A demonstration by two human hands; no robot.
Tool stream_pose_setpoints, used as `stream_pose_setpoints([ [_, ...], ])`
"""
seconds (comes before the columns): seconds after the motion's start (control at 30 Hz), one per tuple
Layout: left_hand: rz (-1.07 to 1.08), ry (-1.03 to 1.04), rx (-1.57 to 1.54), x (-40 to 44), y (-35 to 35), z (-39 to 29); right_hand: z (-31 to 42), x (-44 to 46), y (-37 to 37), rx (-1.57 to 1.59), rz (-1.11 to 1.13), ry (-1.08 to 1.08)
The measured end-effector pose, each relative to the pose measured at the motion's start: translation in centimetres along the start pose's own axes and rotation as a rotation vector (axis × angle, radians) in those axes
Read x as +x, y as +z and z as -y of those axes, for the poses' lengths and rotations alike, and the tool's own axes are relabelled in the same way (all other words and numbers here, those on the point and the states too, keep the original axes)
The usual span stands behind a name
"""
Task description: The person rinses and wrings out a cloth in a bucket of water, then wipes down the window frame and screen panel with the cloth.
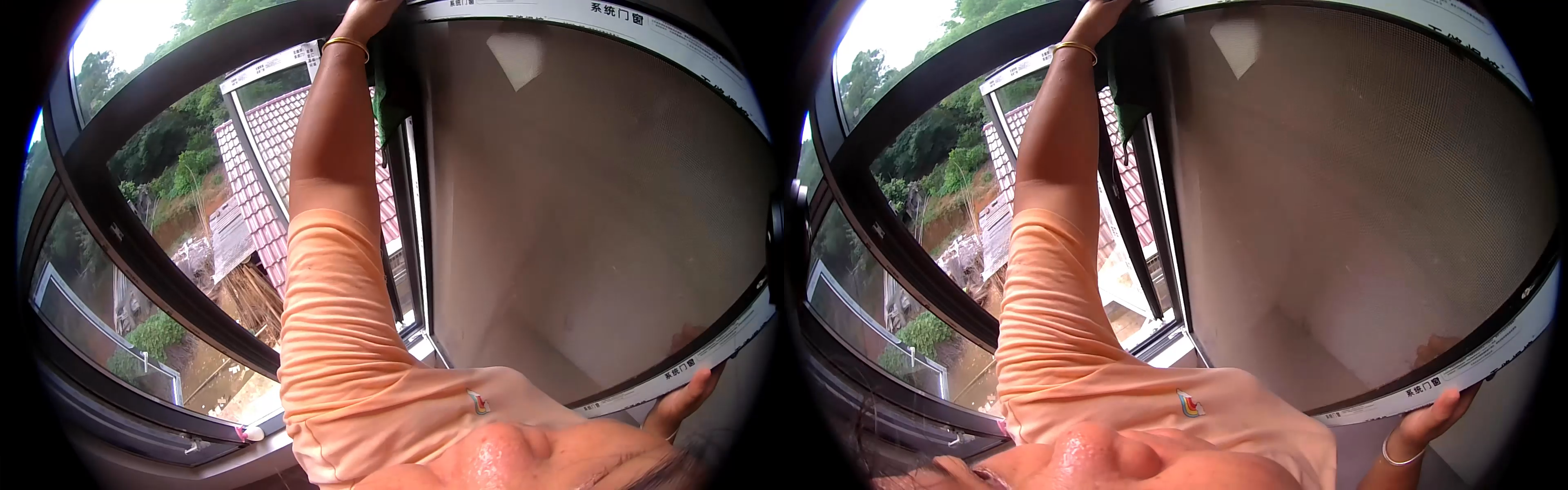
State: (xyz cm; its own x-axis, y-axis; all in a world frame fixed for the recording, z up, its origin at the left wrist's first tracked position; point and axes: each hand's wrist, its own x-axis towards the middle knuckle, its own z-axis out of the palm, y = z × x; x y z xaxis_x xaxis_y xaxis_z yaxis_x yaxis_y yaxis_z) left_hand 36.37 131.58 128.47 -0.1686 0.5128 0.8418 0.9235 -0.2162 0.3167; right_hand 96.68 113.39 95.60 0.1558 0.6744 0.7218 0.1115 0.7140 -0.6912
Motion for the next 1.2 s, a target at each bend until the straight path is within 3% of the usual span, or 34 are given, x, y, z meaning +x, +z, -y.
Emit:
stream_pose_setpoints([
  [0.07,0.033,-0.127,-0.585,0.2,0.2,1.6,0.8,0.0,1.3,-0.057,-0.140,-0.078],
  [0.1,0.025,-0.125,-0.579,0.7,1.1,2.7,1.0,-0.1,1.5,-0.074,-0.188,-0.105],
  [0.17,-0.401,0.365,0.116,1.8,3.2,5.0,0.9,-0.3,0.5,-0.069,-0.066,-0.026],
  [0.2,-0.244,0.481,0.302,0.3,1.9,2.8,0.9,-0.2,0.5,-0.068,-0.022,-0.002],
  [0.3,-0.442,0.596,0.303,-0.7,3.9,2.3,0.9,-0.1,1.6,-0.143,-0.082,-0.108],
  [0.37,-0.423,-0.031,-0.839,-2.8,4.4,0.7,0.8,0.0,1.9,-0.117,-0.151,-0.118],
  [0.43,-0.431,-0.038,-0.974,-5.4,4.1,1.0,0.6,-0.2,1.3,-0.069,-0.120,-0.070],
  [0.5,-0.447,-0.245,-1.434,-5.8,4.5,3.4,0.3,-0.3,0.4,-0.024,-0.078,-0.013],
  [0.6,-0.478,-0.240,-1.577,-6.7,3.9,6.9,0.5,0.0,0.7,-0.109,-0.066,-0.064],
  [0.67,-0.530,-0.288,-1.482,-6.7,2.0,6.5,1.3,0.2,2.3,-0.194,-0.172,-0.118],
  [0.73,-0.418,-0.419,-0.956,-6.3,0.2,5.5,2.0,0.3,2.8,-0.192,-0.165,-0.110],
  [0.8,-0.495,-0.385,-0.881,0.3,3.9,10.2,2.1,0.5,3.0,-0.179,-0.162,-0.109],
  [1.0,-0.827,-0.420,-1.141,0.6,2.3,9.6,1.2,0.4,1.8,-0.203,-0.111,-0.090],
  [1.03,-0.789,-0.363,-1.206,-1.4,0.5,8.3,1.4,0.3,1.8,-0.210,-0.105,-0.077],
  [1.07,-0.447,-0.201,-1.354,0.2,-0.3,14.9,1.4,0.2,2.0,-0.212,-0.097,-0.066],
  [1.13,-0.702,-0.042,-1.163,-2.3,-3.7,13.7,1.5,0.6,2.3,-0.159,-0.083,-0.079],
  [1.2,-0.665,-0.065,-1.090,-5.6,-9.8,12.7,1.3,0.5,1.3,-0.168,-0.005,-0.029],
])
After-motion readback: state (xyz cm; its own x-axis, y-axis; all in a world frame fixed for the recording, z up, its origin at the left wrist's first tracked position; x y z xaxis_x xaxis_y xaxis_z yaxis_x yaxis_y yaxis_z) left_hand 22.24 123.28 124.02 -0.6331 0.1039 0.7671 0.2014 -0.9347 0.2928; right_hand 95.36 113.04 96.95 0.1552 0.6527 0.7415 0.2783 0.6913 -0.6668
